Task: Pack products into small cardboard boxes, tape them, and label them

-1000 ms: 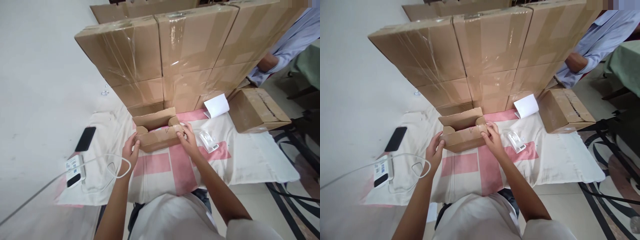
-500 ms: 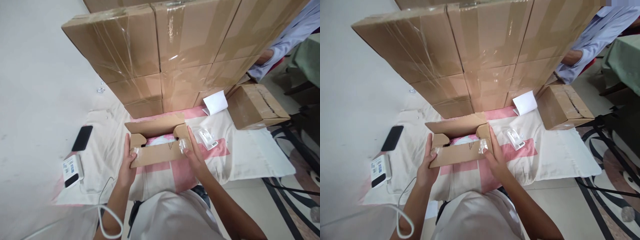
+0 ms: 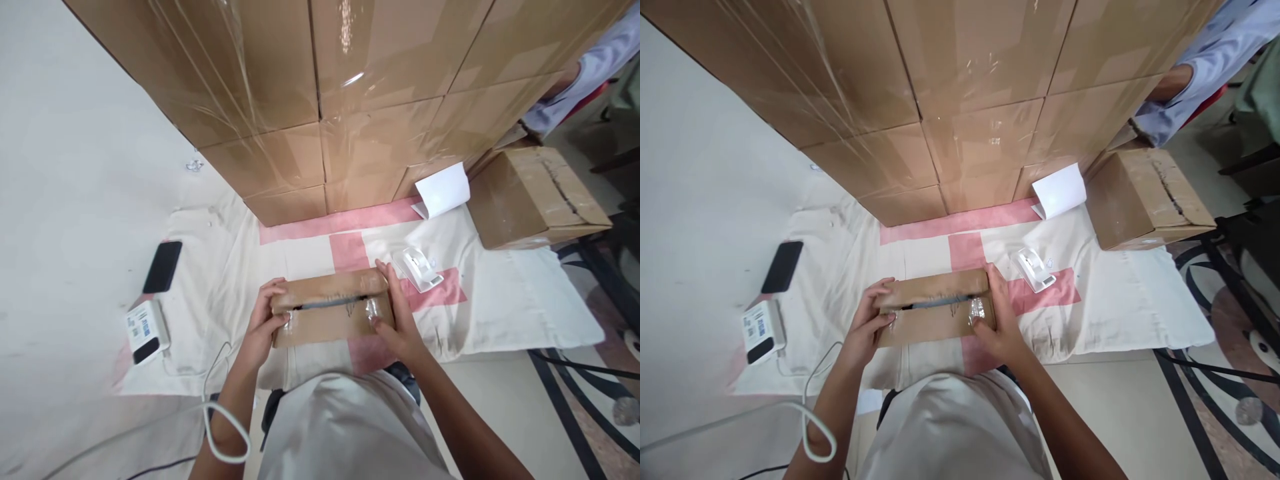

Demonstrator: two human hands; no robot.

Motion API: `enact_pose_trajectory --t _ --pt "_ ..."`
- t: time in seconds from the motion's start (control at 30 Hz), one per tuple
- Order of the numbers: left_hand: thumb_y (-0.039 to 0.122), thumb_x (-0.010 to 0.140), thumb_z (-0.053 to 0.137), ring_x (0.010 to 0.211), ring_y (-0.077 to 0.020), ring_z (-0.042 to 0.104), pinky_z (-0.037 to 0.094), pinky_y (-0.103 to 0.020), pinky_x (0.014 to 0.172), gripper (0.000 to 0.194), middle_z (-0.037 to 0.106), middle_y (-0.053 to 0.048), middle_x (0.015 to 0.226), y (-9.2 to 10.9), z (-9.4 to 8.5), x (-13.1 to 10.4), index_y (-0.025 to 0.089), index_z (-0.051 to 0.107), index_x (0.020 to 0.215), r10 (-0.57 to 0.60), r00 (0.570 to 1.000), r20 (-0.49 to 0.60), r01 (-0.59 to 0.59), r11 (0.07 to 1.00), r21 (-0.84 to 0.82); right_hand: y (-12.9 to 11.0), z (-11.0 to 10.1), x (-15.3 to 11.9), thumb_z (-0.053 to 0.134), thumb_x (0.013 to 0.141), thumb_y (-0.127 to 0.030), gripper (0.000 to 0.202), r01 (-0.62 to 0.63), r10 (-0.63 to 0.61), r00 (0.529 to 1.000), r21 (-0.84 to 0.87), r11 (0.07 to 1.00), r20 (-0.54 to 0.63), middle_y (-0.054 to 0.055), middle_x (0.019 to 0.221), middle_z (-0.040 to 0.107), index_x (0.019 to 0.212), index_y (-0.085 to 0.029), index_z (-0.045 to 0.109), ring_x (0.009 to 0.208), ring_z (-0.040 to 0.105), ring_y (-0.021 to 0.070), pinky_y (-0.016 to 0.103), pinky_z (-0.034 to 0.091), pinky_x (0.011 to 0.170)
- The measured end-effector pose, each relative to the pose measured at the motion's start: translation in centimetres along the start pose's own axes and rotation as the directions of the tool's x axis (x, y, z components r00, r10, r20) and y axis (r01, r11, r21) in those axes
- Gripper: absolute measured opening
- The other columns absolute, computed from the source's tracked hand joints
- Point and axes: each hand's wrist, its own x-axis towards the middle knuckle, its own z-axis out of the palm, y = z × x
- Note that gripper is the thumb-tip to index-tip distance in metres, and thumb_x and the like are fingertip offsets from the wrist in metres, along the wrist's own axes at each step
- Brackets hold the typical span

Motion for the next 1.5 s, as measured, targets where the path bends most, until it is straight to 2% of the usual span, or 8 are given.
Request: enact_pose_trajectory --t 0.1,0.27,0.37,0.47,0.67,0.83,1.03,1.5 --pt "0.028 0.084 0.06 0.151 -0.0333 0.036 0.032 -0.052 0.122 0.017 0.048 -0.009 0.154 0.5 -0.2 -0.1 0.023 0.066 0.099 0.082 0.995 0.065 -0.093 0.975 0.2 0.6 -0.1 0.5 0.056 0.084 -0.014 0.049 0.187 -0.192 0.981 -0.104 0.977 -0.033 0.006 0.158 0.048 0.13 -0.028 0.064 0.159 0.026 0.0331 0.059 0.028 0.127" --pt "0.036 0.093 0.062 0.155 -0.0374 0.03 0.025 -0.061 0.124 0.016 0.042 -0.009 0.164 3.3 2.3 -1.6 0.025 0.07 0.102 0.243 0.97 0.025 -0.206 0.758 0.619 0.8 0.0 0.4 0.058 0.088 -0.02 0.028 0.181 -0.197 0.979 -0.214 0.96 -0.055 0.007 0.151 0.055 0.113 -0.027 0.071 0.155 0.032 0.037 0.065 0.031 0.123" --pt "0.039 0.094 0.065 0.158 -0.039 0.025 0.002 -0.066 0.127 0.037 0.044 -0.006 0.165 4.3 4.9 -2.6 0.032 0.069 0.13 0.327 0.93 0.167 -0.326 0.525 0.787 0.1 -0.4 -0.3 0.059 0.092 -0.026 0.03 0.141 -0.148 0.989 -0.208 0.968 -0.016 0.006 0.156 0.052 0.12 -0.029 0.071 0.153 0.036 0.0357 0.063 0.031 0.123" --pt "0.048 0.095 0.064 0.157 -0.0385 0.03 -0.003 -0.063 0.128 0.067 0.043 -0.006 0.165 3.9 6.6 -3.1 0.037 0.045 0.158 0.298 0.883 0.362 -0.462 0.418 0.782 0.2 -2.2 -0.6 0.058 0.096 -0.034 0.037 0.106 -0.118 0.991 -0.187 0.977 -0.055 0.008 0.158 0.049 0.131 -0.029 0.068 0.148 0.043 0.0346 0.058 0.036 0.121" --pt "0.046 0.096 0.062 0.158 -0.0376 0.027 0.002 -0.06 0.129 0.078 0.034 -0.005 0.169 2.1 6.3 -2.8 0.036 0.026 0.165 0.333 0.839 0.431 -0.526 0.293 0.798 4.2 -9.7 1.1 0.056 0.092 -0.045 0.032 -0.378 0.222 0.829 -0.222 0.899 -0.514 0.014 0.126 0.064 0.103 -0.021 0.074 0.122 0.059 0.0309 0.048 0.049 0.104" --pt "0.045 0.097 0.059 0.159 -0.0362 0.026 0.003 -0.059 0.129 0.08 0.032 -0.005 0.17 1.9 6.1 -2.9 0.036 0.02 0.166 0.369 0.818 0.441 -0.543 0.245 0.803 6.1 -12.8 3.5 0.061 0.079 -0.049 0.03 -0.716 0.683 0.678 -0.036 0.697 -0.274 0.004 0.08 0.064 0.082 -0.019 0.064 0.076 0.06 0.0197 0.03 0.05 0.066" --pt "0.044 0.097 0.058 0.157 -0.0376 0.029 0.006 -0.06 0.128 0.08 0.036 -0.005 0.168 1.6 6.2 -2.8 0.036 0.019 0.167 0.404 0.804 0.437 -0.554 0.243 0.796 5.8 -13.2 5.1 0.068 0.078 -0.039 0.024 -0.794 0.778 0.606 -0.07 0.603 -0.165 0.001 0.059 0.058 0.071 -0.016 0.065 0.05 0.05 0.0129 0.024 0.034 0.044" --pt "0.044 0.095 0.061 0.157 -0.0378 0.03 0.006 -0.062 0.128 0.081 0.036 -0.005 0.168 1.7 6.3 -2.6 0.038 0.021 0.166 0.436 0.794 0.423 -0.57 0.293 0.768 4.1 -14.1 7.8 0.086 0.073 -0.036 0.034 -0.9 0.905 0.425 -0.087 0.426 0.035 -0.003 0.037 0.043 0.06 -0.016 0.062 0.032 0.038 0.0086 0.021 0.024 0.034"
